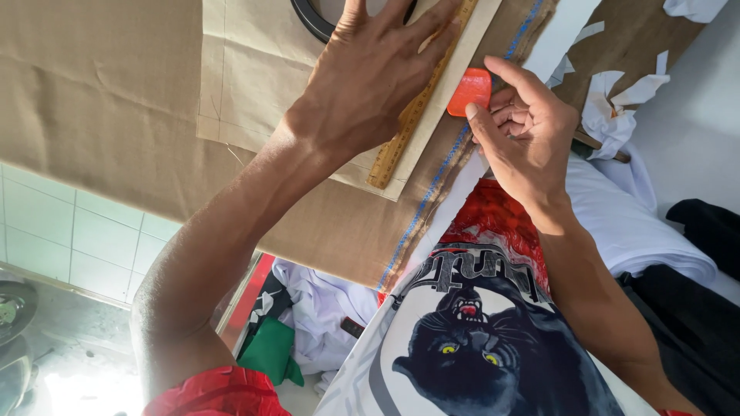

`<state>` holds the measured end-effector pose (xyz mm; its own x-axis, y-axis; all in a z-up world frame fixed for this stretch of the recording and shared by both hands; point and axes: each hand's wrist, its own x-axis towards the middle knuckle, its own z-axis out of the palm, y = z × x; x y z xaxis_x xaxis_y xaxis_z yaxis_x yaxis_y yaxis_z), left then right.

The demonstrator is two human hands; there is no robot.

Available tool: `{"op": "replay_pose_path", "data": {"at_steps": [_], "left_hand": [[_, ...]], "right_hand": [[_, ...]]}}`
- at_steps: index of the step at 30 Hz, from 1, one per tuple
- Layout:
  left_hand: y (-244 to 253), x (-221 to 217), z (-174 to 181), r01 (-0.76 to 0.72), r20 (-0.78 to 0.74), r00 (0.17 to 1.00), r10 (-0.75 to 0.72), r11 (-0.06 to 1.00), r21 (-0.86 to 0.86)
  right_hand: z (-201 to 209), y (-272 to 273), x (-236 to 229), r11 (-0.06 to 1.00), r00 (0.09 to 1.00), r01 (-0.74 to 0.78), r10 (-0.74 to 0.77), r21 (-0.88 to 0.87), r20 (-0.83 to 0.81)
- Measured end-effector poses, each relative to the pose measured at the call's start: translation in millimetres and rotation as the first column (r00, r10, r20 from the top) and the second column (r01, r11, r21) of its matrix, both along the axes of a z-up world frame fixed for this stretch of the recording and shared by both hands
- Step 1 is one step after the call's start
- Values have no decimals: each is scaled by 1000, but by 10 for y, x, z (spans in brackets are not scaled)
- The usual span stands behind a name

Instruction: The person uses a wooden ruler and an orange marker to draw straight lines on a large piece of light-colored fabric laid on a table. The person repeatedly repositions the ruler to create a pattern of intersecting lines and curves on the material.

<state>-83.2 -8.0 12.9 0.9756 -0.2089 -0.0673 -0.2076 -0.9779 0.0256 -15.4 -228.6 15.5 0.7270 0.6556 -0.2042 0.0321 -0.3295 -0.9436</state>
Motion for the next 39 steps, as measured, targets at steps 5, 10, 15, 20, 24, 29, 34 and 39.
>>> {"op": "replay_pose_path", "data": {"at_steps": [5,10,15,20,24,29,34,39], "left_hand": [[17,-10,-14,6,-21,1000,-6,1000,-11],[28,-4,9,8,-35,999,-10,998,-54],[30,-4,-22,16,-6,1000,-17,999,-32],[35,0,-13,14,13,1000,-14,999,-36],[25,3,0,8,2,1000,-8,999,-46],[18,-6,17,9,34,999,-8,1000,-22],[7,-25,31,22,110,994,-29,997,68],[-2,-6,14,21,126,991,-35,993,113]], "right_hand": [[-10,21,-21,999,998,34,-34,-6,47],[-26,24,-43,1000,995,28,-28,3,95],[-14,53,-50,1000,990,15,-18,25,138],[-28,58,-49,1000,988,11,-13,14,155],[-38,59,-59,1000,988,15,-19,28,155],[-92,65,-68,1000,978,11,-17,28,208],[-110,102,-104,998,936,-54,38,36,351],[-99,109,-125,997,940,-63,42,52,339]]}}
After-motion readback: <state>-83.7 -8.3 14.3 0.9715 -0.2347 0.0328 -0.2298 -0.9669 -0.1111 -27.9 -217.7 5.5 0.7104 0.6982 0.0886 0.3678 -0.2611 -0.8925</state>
